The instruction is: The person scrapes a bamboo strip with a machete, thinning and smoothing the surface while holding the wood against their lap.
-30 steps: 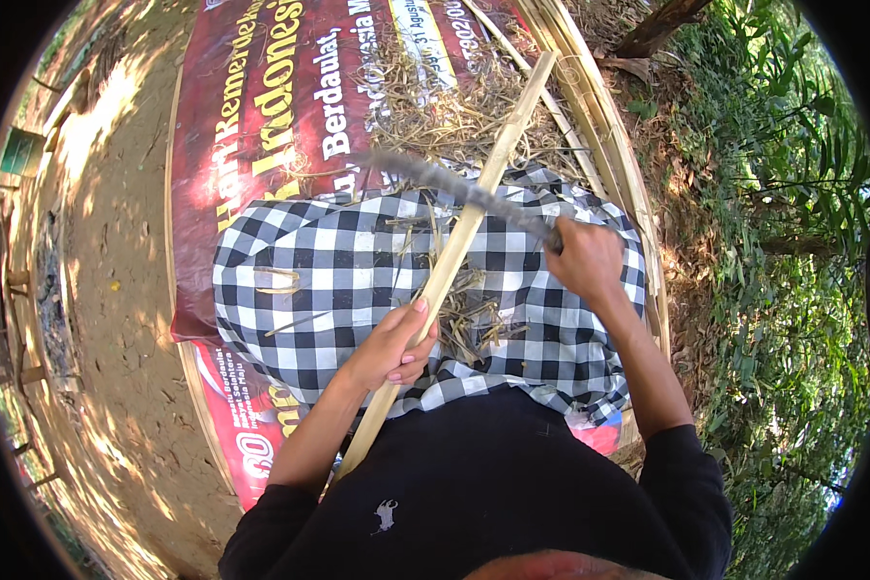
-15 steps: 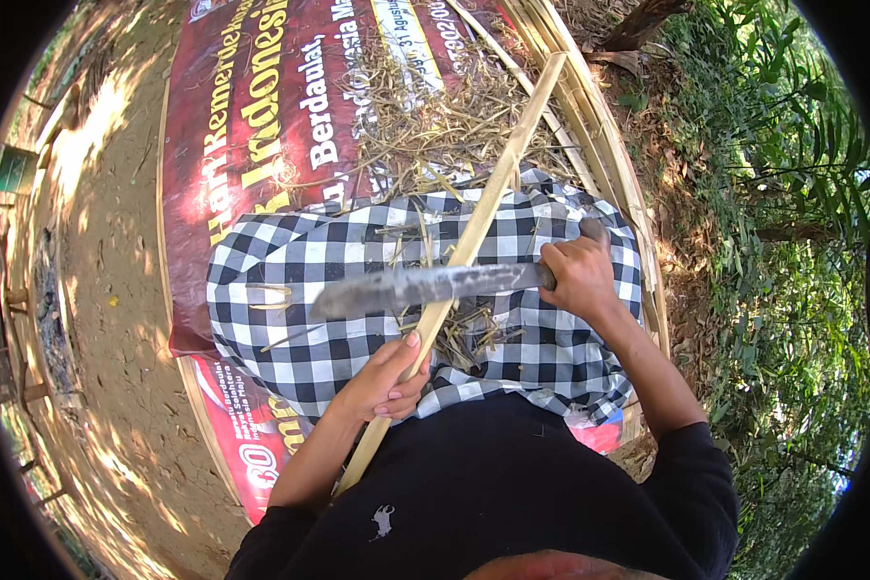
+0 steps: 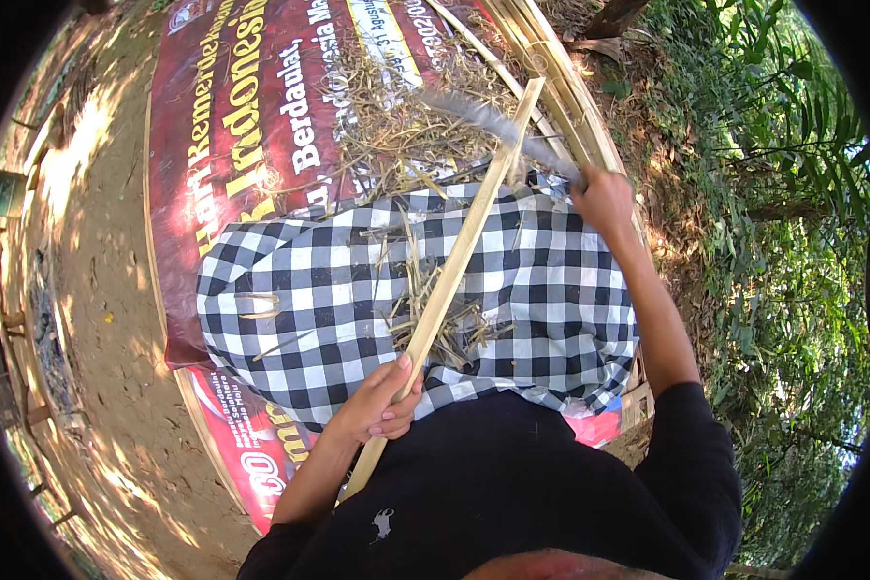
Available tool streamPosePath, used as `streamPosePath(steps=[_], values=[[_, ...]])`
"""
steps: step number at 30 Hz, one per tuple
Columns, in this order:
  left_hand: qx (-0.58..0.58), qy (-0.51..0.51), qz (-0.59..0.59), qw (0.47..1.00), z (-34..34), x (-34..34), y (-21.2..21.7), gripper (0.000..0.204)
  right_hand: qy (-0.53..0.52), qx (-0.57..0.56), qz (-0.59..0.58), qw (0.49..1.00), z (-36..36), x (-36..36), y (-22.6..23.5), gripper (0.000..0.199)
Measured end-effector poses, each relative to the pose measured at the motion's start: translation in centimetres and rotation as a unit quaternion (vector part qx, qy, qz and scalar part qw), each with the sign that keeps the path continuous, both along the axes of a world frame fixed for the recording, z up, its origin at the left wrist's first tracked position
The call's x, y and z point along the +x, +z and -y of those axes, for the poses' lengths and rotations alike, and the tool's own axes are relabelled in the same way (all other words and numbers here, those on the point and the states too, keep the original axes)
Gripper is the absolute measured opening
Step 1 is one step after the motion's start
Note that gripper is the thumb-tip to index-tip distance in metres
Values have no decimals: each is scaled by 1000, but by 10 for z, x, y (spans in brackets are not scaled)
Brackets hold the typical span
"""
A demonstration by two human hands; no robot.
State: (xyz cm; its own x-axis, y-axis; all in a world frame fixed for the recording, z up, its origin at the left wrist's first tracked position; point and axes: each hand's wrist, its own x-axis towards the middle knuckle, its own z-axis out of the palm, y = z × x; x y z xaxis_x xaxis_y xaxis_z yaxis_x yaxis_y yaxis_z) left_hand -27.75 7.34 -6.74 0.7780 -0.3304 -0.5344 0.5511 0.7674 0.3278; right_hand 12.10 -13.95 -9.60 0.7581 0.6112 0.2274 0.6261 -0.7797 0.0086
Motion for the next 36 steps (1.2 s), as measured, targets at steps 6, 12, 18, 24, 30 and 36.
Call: streamPosePath(steps=[6,12,18,24,30,36], values=[[-28,20,0,999,3,-7,-13,45,-17,-38,-49,998,-23,-42,29,18],[-22,-8,3,1000,3,-8,-7,45,147,-6,45,988,-2,-15,5,17],[3,-13,6,1000,3,10,-17,44,-108,-53,-94,988,-34,-1,41,23],[-20,-12,-2,1000,0,5,-10,45,220,-28,75,972,-18,-9,7,19],[-6,38,-7,999,-10,-15,-5,46,-250,138,-62,956,8,54,7,29],[135,57,42,988,-17,12,0,58,-100,236,-198,946,-24,-40,56,26]])
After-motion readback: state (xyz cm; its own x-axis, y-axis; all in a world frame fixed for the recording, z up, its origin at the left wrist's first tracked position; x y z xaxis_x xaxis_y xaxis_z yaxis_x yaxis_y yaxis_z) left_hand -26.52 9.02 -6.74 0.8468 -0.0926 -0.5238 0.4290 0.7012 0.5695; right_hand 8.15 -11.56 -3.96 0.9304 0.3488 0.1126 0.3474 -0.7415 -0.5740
